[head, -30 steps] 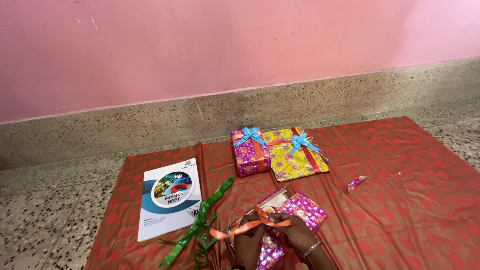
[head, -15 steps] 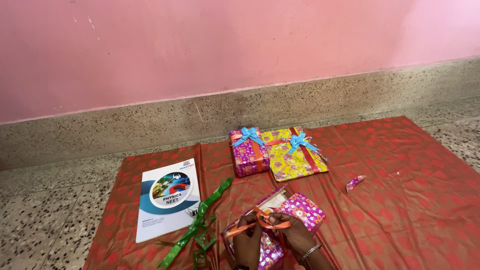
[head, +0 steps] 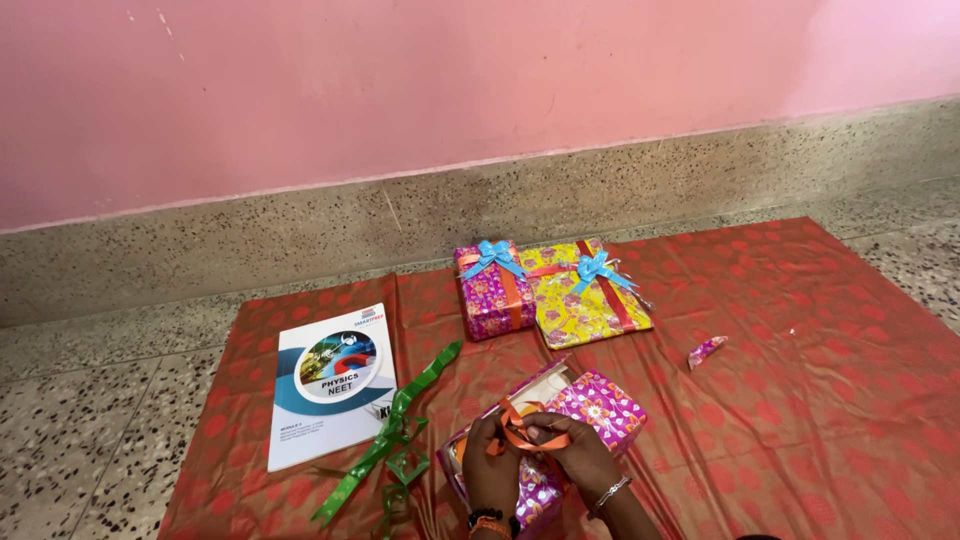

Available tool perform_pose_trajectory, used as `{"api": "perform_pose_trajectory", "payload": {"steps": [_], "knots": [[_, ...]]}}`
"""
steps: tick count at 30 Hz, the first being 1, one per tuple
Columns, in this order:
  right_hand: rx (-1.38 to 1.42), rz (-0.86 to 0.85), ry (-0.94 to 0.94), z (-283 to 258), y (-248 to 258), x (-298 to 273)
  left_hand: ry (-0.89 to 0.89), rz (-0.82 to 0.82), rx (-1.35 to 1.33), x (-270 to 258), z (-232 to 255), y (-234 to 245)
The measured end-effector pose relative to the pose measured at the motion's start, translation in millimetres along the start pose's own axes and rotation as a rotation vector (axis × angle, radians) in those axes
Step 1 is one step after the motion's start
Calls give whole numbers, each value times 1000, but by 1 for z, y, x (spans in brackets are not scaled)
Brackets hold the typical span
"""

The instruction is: The person wraps a book in floral wrapping paper, ties an orange ribbon around it, and adjusts the bow. The person sits on a patterned mat on the floor with other wrapped gifts and a green ribbon nearby.

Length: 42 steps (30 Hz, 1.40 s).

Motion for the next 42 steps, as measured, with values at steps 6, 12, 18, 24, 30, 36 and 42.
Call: {"api": "perform_pose_trajectory", "payload": {"steps": [6, 12, 18, 24, 30, 36, 42], "knots": [[18, -65, 225, -15, -5, 2, 53, -38, 107, -11, 27, 2], [-84, -21, 156, -13, -3, -1, 16, -39, 155, -18, 50, 2], [-121, -4, 156, -18, -5, -5, 120, -53, 105, -20, 40, 0], [-246, 127, 302, -30, -7, -15, 40, -144, -8, -21, 48, -6], [-277, 216, 366, -31, -7, -22, 90, -107, 50, -20, 40, -3], [-184, 202, 304, -22, -4, -18, 17, -47, 26, -20, 45, -1], [-251, 295, 352, -30, 3, -21, 137, 17, 131, -26, 57, 3]]}}
Point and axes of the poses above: each hand's wrist, its own x-axis towards the middle knuckle, its own y-axis out of the back of the hand, z = x × y, the point moved 9 cm from there along x, towards the middle knuckle, and after that the axes turned 6 degrees about -x, right-handed, at the moved point
